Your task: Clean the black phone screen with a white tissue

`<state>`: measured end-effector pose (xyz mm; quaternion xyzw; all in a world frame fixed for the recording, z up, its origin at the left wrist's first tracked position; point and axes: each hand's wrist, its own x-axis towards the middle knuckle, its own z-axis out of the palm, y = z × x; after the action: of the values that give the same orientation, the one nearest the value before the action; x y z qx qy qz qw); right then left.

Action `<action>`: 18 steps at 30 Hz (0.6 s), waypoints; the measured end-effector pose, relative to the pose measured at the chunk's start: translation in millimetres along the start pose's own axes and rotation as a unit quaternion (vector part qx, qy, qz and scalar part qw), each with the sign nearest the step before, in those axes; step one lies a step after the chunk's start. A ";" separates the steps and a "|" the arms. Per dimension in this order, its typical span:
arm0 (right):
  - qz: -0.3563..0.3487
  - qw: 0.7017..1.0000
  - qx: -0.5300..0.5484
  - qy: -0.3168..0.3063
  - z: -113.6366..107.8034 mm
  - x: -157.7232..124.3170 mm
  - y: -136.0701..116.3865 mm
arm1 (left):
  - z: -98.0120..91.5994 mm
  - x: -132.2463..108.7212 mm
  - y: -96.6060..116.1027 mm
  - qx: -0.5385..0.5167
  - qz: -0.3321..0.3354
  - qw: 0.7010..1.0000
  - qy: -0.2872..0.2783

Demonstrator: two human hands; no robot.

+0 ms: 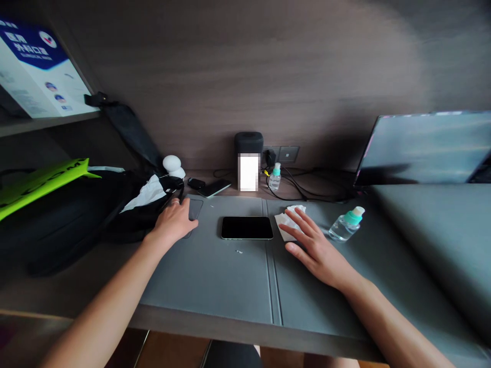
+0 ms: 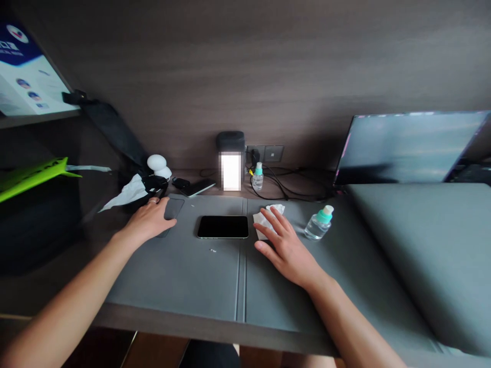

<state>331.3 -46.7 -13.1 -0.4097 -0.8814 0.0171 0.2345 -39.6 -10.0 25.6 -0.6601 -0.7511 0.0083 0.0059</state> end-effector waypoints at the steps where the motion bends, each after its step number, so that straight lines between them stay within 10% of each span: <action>1: 0.001 1.000 0.003 0.001 0.2 -0.3 0.2 | 0.7 0.0 -0.9 -0.015 0.001 1.000 0.009; 7: 0.022 0.998 0.051 0.025 -5.3 -1.0 0.3 | 5.7 -5.9 -1.3 -0.235 0.066 0.968 0.057; 13: 0.079 0.980 0.175 0.050 -21.5 36.5 -29.9 | 5.9 -18.0 43.1 -0.554 0.268 0.788 0.035; 18: 0.003 0.932 0.357 -0.054 -4.1 77.4 -47.0 | 11.1 -8.2 79.2 -0.615 0.334 0.715 0.020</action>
<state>256.6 -22.0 31.9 -0.2996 -0.8272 0.3536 0.3176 39.8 -8.0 12.9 -0.7262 -0.3213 -0.4670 -0.3890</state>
